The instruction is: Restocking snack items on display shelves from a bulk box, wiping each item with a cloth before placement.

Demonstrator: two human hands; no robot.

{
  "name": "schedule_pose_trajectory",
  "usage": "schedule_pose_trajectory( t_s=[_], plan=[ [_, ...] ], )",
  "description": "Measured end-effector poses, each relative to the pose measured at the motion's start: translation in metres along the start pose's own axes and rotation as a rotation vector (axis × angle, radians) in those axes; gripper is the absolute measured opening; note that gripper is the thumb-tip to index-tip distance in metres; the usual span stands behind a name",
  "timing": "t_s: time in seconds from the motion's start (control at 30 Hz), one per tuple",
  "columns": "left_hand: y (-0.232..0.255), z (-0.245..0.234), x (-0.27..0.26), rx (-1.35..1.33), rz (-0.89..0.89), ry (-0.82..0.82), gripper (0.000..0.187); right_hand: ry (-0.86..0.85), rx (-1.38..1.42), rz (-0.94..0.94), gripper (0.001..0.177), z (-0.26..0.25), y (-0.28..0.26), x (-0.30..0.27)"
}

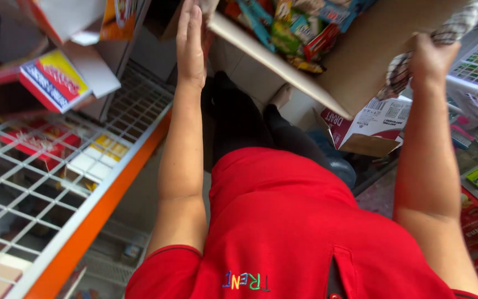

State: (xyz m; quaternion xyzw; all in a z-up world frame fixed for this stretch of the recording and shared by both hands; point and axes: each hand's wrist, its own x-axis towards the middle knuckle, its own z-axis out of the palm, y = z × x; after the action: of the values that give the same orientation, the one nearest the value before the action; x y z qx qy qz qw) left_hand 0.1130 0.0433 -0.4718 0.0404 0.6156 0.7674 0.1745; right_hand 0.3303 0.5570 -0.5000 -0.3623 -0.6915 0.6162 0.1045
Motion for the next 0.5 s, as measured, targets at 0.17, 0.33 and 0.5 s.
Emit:
schedule_pose_trajectory(
  t_s=[0.17, 0.33, 0.5],
  plan=[
    [-0.013, -0.045, -0.063, 0.114, -0.294, 0.17, 0.073, -0.061, -0.115, -0.033, 0.023, 0.015, -0.042, 0.01],
    [-0.081, -0.098, -0.156, 0.093, -0.671, 0.461, 0.08, -0.173, 0.03, -0.006, 0.032, -0.006, -0.028, 0.011],
    [-0.021, -0.043, -0.138, 0.086, -0.599, 0.405, 0.08, -0.098, -0.015, 0.136, 0.022, 0.046, -0.104, -0.005]
  ],
)
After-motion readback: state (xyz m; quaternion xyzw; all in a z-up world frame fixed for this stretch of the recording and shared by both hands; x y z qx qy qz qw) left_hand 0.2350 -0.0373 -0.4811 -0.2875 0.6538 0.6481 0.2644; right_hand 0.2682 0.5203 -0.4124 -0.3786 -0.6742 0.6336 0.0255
